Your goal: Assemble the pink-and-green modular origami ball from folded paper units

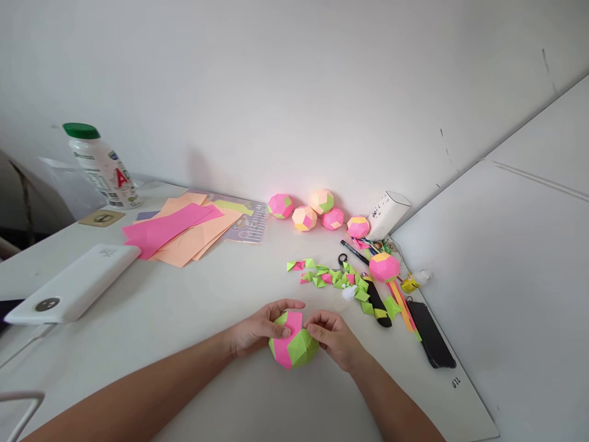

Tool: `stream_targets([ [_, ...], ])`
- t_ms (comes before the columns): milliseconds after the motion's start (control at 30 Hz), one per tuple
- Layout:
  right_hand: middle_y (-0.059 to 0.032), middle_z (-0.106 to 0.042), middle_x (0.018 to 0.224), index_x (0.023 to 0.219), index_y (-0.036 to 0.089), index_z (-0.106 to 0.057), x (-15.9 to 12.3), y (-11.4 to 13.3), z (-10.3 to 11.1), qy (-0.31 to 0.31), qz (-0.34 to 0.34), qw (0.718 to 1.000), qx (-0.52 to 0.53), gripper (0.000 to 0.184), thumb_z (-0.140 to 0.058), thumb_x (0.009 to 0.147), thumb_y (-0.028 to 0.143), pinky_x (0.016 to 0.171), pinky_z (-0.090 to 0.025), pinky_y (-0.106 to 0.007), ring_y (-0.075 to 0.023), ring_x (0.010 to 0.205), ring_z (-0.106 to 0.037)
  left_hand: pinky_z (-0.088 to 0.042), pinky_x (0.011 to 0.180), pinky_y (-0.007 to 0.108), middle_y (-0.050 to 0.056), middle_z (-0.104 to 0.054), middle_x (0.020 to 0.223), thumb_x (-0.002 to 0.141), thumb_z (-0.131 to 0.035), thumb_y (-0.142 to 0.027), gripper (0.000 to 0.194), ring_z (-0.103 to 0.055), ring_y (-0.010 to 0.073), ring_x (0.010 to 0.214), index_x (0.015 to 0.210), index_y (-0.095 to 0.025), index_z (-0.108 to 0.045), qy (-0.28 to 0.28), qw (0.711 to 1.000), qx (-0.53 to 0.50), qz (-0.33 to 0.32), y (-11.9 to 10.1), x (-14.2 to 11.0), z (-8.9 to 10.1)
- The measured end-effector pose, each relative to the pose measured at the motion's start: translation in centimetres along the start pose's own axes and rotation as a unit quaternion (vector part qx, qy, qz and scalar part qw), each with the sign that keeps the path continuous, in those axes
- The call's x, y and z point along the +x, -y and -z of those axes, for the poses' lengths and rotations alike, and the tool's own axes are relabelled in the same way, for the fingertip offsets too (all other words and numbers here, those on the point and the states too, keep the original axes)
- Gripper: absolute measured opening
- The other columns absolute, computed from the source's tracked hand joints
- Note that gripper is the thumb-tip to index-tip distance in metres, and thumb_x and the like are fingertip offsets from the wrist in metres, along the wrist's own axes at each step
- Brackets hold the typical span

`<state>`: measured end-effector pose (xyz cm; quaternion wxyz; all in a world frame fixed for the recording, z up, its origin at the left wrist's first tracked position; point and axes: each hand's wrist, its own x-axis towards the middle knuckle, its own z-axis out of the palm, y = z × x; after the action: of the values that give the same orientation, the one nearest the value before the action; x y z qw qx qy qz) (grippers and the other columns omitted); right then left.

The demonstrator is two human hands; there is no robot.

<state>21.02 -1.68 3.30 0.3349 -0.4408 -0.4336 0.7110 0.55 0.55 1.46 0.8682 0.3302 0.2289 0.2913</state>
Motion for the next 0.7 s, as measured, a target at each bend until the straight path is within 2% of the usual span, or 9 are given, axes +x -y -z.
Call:
stream_targets([
  [300,0.0019,-0.061,0.064,0.070,0.017,-0.068,-0.08,0.19,-0.19,-0.046,0.037,0.998,-0.019,0.021,-0.082,0.061,0.030,0.057,-0.039,-0.024,-0.0099,0.060,-0.051,-0.046,0.068,0.029,-0.001,-0.065,0.078,0.059,-0.080,-0.017,0.058,-0.062,0.0166,0.072,0.110,-0.020,-0.054,-0.013,0.999,0.029,-0.009,0.20,0.12,0.22],
  [533,0.0024,-0.062,0.063,0.069,0.018,-0.067,-0.31,0.13,-0.67,-0.042,0.054,0.997,-0.047,0.017,-0.080,0.063,0.028,0.057,-0.043,-0.024,-0.0102,0.060,-0.053,-0.045,0.066,0.027,-0.003,-0.062,0.074,0.058,-0.080,-0.020,0.065,-0.058,0.0146,0.069,0.117,-0.020,-0.051,-0.017,0.995,0.095,-0.003,0.24,0.03,0.15],
  [700,0.0016,-0.063,0.065,0.068,0.018,-0.068,-0.41,0.21,-0.88,-0.039,0.060,0.995,-0.062,0.015,-0.079,0.064,0.027,0.057,-0.044,-0.025,-0.0111,0.061,-0.054,-0.043,0.063,0.027,-0.004,-0.060,0.070,0.057,-0.079,-0.018,0.064,-0.056,0.0139,0.066,0.115,-0.019,-0.053,-0.022,0.993,0.114,0.011,0.31,0.02,-0.26],
])
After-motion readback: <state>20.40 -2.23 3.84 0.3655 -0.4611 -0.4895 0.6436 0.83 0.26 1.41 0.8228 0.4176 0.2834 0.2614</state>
